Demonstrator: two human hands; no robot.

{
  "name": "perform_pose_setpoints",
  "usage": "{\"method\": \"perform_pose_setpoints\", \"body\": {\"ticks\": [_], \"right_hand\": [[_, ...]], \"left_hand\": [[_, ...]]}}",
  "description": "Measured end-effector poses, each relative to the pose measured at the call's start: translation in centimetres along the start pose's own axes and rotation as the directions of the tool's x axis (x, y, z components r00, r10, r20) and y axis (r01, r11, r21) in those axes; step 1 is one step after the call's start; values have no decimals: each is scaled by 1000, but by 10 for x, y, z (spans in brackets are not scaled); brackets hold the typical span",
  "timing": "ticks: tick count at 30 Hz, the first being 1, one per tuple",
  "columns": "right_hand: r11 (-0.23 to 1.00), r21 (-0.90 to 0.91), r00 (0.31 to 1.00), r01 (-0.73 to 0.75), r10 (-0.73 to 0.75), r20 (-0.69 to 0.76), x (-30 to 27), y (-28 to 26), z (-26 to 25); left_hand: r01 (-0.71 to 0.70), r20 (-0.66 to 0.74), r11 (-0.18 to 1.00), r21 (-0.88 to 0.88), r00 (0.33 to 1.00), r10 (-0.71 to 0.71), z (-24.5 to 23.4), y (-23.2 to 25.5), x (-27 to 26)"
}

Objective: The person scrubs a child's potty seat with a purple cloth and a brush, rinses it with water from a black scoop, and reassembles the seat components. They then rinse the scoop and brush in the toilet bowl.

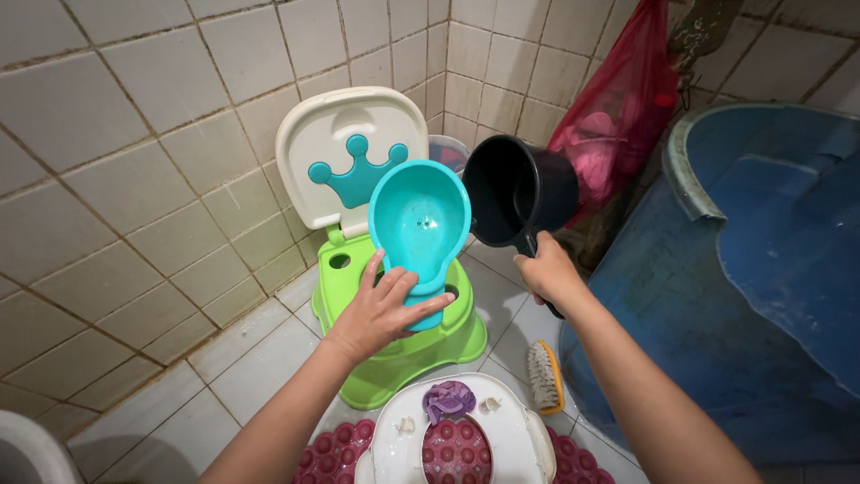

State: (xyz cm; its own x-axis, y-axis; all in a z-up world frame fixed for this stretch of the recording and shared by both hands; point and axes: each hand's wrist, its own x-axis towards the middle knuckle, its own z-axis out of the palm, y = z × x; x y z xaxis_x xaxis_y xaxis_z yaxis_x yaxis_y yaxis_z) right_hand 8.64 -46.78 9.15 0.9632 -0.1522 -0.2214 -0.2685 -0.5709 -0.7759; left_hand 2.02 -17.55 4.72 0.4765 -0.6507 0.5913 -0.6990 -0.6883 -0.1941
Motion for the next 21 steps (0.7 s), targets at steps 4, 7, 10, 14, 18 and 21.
{"method": "perform_pose_setpoints", "body": {"ticks": [4,7,10,14,18,21], "right_hand": [[999,52,1000,-1,1,2,-9,-7,-2],[937,331,994,-109,102,36,-11,-9,1],[851,518,993,-84,30,111,-6,-3,12],[922,383,999,50,-39,-38,5,6,33],[969,241,990,51,-18,-138,2,19,45],[969,242,993,54,-26,-117,-4,24,57]], "left_hand": [[-39,16,999,11,999,38,4,0,-3],[-75,-27,997,8,997,75,7,3,-1],[-122,-97,992,10,988,123,10,14,6],[-168,56,983,-75,983,172,4,27,11],[126,371,922,-366,929,20,1,35,27],[207,463,978,3,867,-185,18,47,49]]}}
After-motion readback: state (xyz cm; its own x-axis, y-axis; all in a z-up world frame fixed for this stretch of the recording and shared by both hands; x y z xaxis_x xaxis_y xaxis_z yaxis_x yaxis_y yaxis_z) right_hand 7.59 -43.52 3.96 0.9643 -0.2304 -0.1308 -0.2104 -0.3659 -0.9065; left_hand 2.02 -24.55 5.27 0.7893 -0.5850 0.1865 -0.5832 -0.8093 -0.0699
